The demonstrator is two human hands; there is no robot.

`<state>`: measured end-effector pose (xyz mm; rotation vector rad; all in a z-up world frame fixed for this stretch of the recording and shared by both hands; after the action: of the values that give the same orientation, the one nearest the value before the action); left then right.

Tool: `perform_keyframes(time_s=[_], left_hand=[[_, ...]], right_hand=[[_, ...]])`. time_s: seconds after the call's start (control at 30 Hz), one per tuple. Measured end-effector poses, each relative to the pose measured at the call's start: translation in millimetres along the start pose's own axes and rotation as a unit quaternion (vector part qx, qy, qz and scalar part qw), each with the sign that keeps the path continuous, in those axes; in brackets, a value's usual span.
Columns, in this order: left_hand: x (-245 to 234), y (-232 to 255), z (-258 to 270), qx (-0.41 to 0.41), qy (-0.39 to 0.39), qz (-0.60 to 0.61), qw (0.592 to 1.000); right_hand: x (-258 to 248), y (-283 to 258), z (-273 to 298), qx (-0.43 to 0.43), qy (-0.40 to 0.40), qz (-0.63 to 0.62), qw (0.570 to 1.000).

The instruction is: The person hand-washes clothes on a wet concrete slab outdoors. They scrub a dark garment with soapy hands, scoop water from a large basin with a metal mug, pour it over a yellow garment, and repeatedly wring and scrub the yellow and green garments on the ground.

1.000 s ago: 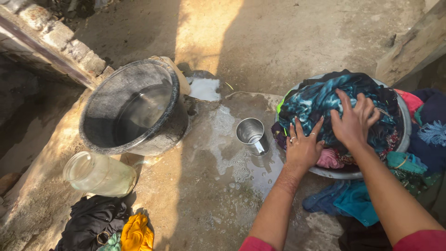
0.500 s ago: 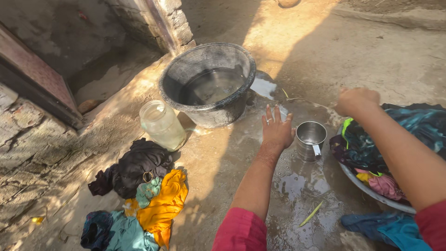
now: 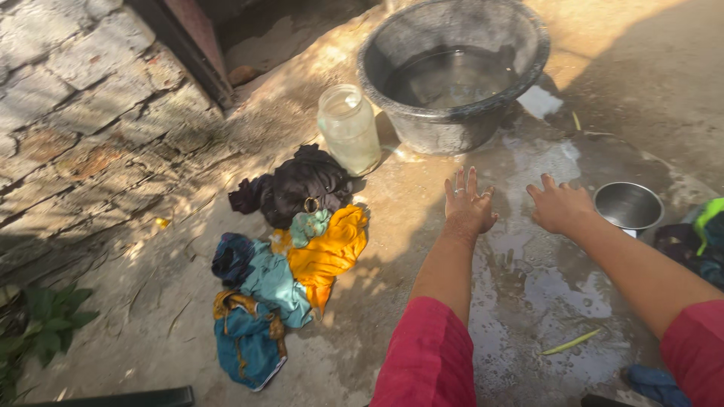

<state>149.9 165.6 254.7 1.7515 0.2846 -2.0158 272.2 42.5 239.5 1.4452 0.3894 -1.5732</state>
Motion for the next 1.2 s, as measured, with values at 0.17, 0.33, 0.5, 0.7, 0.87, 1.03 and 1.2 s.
perform_keyframes(time_s=[0.17, 0.33, 0.5, 0.7, 0.87, 1.03, 1.2], left_hand=[[4, -109, 31, -0.069, 0.049, 0.086, 0.993], [40, -195, 67, -0.171, -0.060, 0.083, 0.980], [83, -259, 107, -0.211, -0.167, 0.149, 0.952], [130, -315, 151, -0.241, -0.187, 0.164, 0.938], [148, -353, 171, -0.258, -0.144, 0.137, 0.945], [161, -376, 191, -0.283, -0.193, 0.112, 0.933], [161, -376, 195, -0.287, -0.191, 0.118, 0.931]], right_hand=[[-41, -88, -14, -0.072, 0.021, 0.009, 0.997], [-67, -177, -26, -0.169, 0.063, 0.008, 0.984], [-50, -286, -22, -0.261, 0.002, 0.022, 0.965], [-31, -404, -13, -0.355, -0.018, -0.016, 0.935], [-32, -463, -23, -0.365, 0.008, -0.015, 0.931], [-24, -508, -43, -0.360, 0.019, -0.069, 0.930], [13, -539, -78, -0.352, 0.036, -0.187, 0.916]])
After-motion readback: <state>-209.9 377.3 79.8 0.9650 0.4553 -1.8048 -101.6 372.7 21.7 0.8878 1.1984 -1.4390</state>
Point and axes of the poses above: each hand's wrist, its own z-axis away from the middle knuckle, its own x-axis out of the palm, y = z × x, the point moved 7 cm from there along -z, towards the middle knuckle, and after that the axes turned 8 degrees about z, right-handed, at the moved point
